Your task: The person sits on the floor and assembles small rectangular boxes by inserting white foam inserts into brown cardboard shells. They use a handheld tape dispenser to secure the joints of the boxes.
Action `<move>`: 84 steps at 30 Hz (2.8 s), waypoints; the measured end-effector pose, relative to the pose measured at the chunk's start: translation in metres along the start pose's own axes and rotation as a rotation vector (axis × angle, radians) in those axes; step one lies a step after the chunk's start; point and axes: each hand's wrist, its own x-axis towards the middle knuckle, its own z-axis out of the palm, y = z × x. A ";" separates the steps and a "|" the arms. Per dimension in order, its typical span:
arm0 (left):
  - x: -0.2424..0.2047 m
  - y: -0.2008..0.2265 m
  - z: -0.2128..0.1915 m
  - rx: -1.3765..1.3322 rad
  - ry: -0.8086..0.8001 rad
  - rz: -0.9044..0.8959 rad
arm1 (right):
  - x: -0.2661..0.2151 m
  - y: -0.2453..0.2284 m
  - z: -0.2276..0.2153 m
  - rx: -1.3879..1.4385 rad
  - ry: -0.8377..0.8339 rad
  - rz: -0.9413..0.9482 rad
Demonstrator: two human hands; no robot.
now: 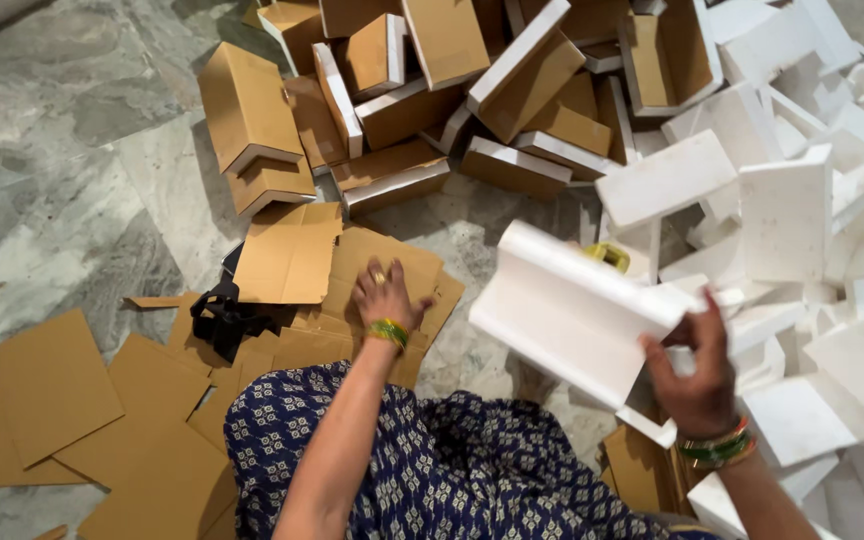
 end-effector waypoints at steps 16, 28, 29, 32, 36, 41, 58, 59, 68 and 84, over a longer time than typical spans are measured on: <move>0.056 -0.051 0.014 -0.139 0.456 -0.084 | -0.158 0.000 0.005 -0.104 -0.237 0.257; 0.013 -0.055 -0.069 -0.394 0.830 0.076 | -0.161 -0.006 0.011 -0.151 -0.217 0.209; 0.011 -0.054 -0.074 -0.447 0.881 0.124 | -0.159 -0.006 0.010 -0.145 -0.204 0.198; 0.010 -0.056 -0.088 -0.719 0.897 0.239 | -0.161 -0.011 0.009 -0.134 -0.172 0.188; 0.010 -0.067 -0.099 -1.122 0.857 0.220 | -0.160 -0.009 0.012 -0.126 -0.134 0.170; 0.016 -0.084 -0.104 -1.384 1.381 0.129 | -0.164 -0.002 0.015 -0.134 -0.014 0.121; -0.031 -0.094 -0.144 -1.633 1.612 0.227 | -0.158 -0.002 0.024 0.657 0.148 0.149; -0.021 -0.100 -0.141 -1.715 1.530 0.266 | -0.161 0.004 0.026 0.550 0.044 0.230; 0.034 -0.074 -0.066 -2.028 0.455 0.149 | -0.156 0.019 0.082 0.414 -0.285 0.266; -0.046 0.068 0.026 -1.499 -0.422 0.390 | -0.083 -0.067 0.144 1.515 -0.389 0.719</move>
